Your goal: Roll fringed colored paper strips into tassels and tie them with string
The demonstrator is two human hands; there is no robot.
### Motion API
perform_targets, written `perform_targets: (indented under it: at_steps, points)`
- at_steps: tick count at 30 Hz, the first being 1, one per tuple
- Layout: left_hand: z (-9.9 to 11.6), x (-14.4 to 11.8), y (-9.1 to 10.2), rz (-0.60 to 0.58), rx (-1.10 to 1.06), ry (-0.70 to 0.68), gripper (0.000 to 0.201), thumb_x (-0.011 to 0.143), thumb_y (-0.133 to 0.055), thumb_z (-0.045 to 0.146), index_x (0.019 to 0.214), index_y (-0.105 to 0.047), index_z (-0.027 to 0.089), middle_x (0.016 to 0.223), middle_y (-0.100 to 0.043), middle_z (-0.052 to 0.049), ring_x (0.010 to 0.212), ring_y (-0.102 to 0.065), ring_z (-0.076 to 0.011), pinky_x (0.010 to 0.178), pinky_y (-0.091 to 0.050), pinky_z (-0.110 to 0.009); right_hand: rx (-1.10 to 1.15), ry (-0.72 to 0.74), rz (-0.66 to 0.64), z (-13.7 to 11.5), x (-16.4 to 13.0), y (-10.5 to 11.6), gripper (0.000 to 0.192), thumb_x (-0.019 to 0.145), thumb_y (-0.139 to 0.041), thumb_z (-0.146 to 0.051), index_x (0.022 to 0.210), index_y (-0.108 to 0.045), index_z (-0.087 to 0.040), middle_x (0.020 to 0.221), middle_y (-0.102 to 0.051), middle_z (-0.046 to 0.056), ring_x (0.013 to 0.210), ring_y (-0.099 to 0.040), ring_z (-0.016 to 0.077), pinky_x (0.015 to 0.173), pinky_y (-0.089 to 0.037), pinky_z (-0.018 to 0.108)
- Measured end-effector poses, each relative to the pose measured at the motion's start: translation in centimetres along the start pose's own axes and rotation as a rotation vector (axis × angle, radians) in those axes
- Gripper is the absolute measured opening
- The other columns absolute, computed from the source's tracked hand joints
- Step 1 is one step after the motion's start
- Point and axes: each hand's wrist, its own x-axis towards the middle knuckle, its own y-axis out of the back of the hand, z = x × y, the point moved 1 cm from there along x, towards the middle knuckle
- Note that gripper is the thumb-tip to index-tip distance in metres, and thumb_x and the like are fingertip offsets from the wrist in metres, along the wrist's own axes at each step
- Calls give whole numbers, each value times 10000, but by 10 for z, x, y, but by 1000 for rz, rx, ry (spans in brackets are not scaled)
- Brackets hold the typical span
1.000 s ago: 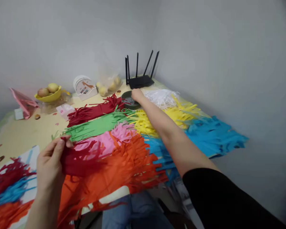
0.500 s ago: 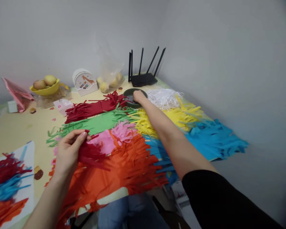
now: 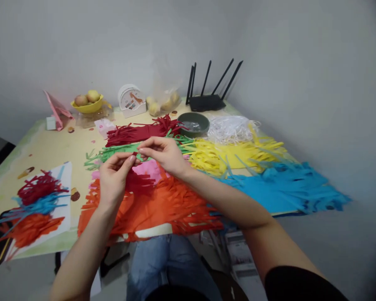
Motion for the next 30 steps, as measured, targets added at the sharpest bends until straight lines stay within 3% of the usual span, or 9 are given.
perform_targets:
  at_steps: [6,13,19,24,30]
  points:
    - [15,-26,4,24,60,-137,201,759,-810,343,824,-738,167,724,-734,-29,674,-698,-146,672,-554,-244,172,-74,124,-5,-21,-21,387,646,-878,-473,818,-724,-163,754,-732,8,653,-663,120,697,-588,291]
    - [25,-46,10,43,194,-261,123,809,-730,285,795,-708,165,712,-726,-22,670,-692,-140,660,-534,-234,-57,109,103,-21,-39,-35,219,756,-805,-383,787,-743,-175,775,-730,16,689,-648,120,676,-547,267]
    - [29,-52,20,-33,338,-313,105,834,-683,271,803,-703,173,716,-716,-21,663,-659,-139,637,-499,-236,-114,62,66,-17,-42,-38,278,752,-796,-443,803,-730,-177,784,-730,14,691,-638,125,681,-542,274]
    - [36,-57,21,-10,485,-402,84,833,-637,211,793,-705,183,733,-721,-15,686,-655,-136,654,-487,-237,-168,142,79,-17,-48,-43,251,797,-764,-418,818,-721,-172,777,-714,18,684,-616,123,651,-503,267]
    - [32,-57,23,-39,311,-260,98,807,-667,260,774,-679,168,699,-715,-32,654,-670,-151,637,-507,-252,-385,314,94,-21,-56,-48,102,866,-705,-293,841,-737,-200,864,-736,36,839,-654,162,766,-519,300]
